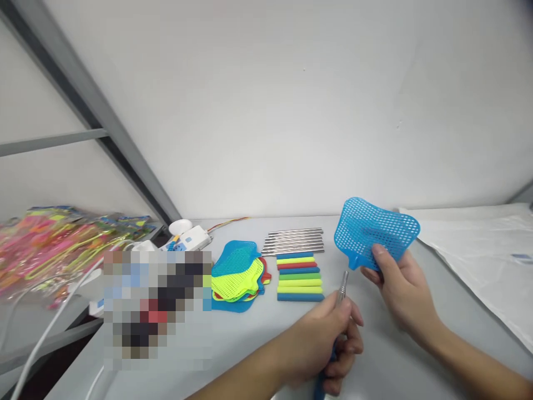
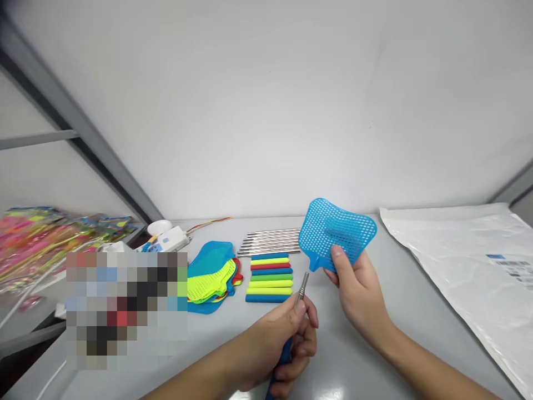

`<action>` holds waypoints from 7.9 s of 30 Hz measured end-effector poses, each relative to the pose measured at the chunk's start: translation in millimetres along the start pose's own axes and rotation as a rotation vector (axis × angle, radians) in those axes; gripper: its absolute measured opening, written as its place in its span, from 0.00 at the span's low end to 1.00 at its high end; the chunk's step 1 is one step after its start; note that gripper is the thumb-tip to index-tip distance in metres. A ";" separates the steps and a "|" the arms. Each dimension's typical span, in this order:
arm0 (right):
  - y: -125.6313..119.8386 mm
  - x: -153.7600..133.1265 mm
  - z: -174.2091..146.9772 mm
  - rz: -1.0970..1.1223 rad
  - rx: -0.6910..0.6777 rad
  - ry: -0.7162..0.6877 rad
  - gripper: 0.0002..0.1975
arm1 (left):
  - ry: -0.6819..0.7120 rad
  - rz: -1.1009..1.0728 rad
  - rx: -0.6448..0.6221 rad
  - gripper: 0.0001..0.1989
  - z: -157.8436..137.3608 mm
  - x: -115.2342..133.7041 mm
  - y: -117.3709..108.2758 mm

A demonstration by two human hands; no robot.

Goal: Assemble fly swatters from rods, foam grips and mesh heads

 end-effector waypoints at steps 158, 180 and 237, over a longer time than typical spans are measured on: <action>-0.7 -8.6 7.4 0.035 -0.218 0.004 0.21 | -0.197 0.062 -0.032 0.19 -26.8 37.6 3.9; 20.6 -8.3 -26.1 -0.094 -0.427 0.041 0.23 | -0.088 0.316 0.049 0.20 -30.3 44.4 7.1; -12.5 -31.5 14.1 0.207 -0.173 -0.194 0.27 | -0.132 0.425 0.141 0.20 -42.4 58.3 -9.2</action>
Point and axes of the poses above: each hand's wrist, its own z-axis towards the middle knuckle, its own y-axis out of the palm, x = y × z, the point moved 3 cm from there along z, towards the middle knuckle
